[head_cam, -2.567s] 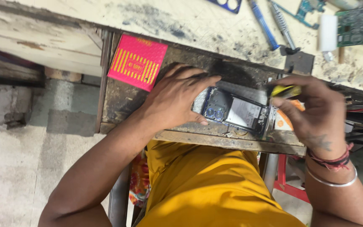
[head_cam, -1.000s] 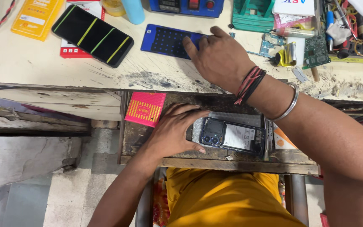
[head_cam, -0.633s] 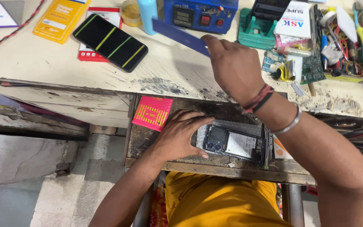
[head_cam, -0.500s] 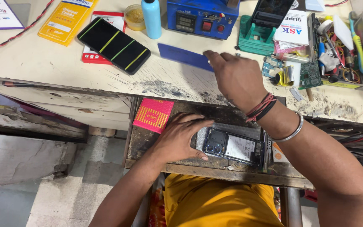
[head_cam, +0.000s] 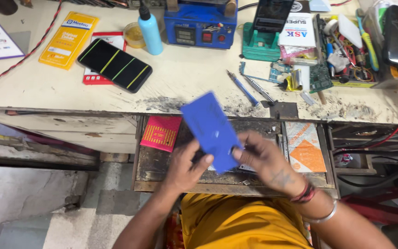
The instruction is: The person repairs a smartphone at a workbench. They pry open the phone's back cover with a small tool, unscrew internal components with a screwdriver, work on the exposed internals, then press the back cover back onto the phone body and press along its edges to reseal it.
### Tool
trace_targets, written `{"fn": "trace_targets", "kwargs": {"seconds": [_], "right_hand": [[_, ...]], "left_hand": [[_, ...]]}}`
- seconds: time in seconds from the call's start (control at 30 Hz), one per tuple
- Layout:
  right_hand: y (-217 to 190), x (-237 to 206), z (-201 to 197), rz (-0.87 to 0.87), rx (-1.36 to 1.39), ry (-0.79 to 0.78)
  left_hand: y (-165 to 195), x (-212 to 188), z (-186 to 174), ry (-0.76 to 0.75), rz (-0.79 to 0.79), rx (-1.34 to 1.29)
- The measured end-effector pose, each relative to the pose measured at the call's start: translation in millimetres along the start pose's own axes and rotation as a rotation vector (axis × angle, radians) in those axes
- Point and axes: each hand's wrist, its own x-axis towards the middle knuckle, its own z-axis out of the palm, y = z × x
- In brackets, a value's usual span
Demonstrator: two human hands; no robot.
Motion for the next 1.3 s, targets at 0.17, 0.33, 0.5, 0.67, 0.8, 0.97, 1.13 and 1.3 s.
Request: {"fn": "trace_targets", "kwargs": {"seconds": [0.17,0.33,0.5,0.67,0.8,0.97,1.13,1.3], "right_hand": [[16.3,-41.3,5.8,-0.2,-0.344,0.126],[-1.8,-70.0,-7.8,-0.83,-1.043,0.319],[-7.8,-83.5,-3.3,-0.815,-1.335,-0.148],[-1.7,-89.4,-6.3,-0.783,-1.09,-0.152],[7.2,-94.2,-9.1,-0.751,-1.034,-0.176],[15.5,-99.8,-14.4,-0.766,-1.064,-0.197],[21.7,-101.3,-15.2,-0.805,-0.958,-0.173],[32.5,-98.8,-13.3,-0.91,-0.792,-0.099]], "left_hand": [[32.1,-24.3,19.0,0.066,-0.089,-0.193],[59.8,-28.5,5.0,-0.198,-0.238,0.159],[75.3,-29.7,14.6,-0.412,0.03,0.285],[84.8,-25.0,27.2,-0.398,0.041,0.107],[94.1,-24.1,28.6,-0.509,-0.33,-0.031],[94.6,-26.0,34.6,-0.462,-0.222,-0.28],[84.3,-36.6,46.3,-0.401,-0.192,-0.745],[79.7,-52.0,60.3,-0.368,-0.181,-0.956]]}}
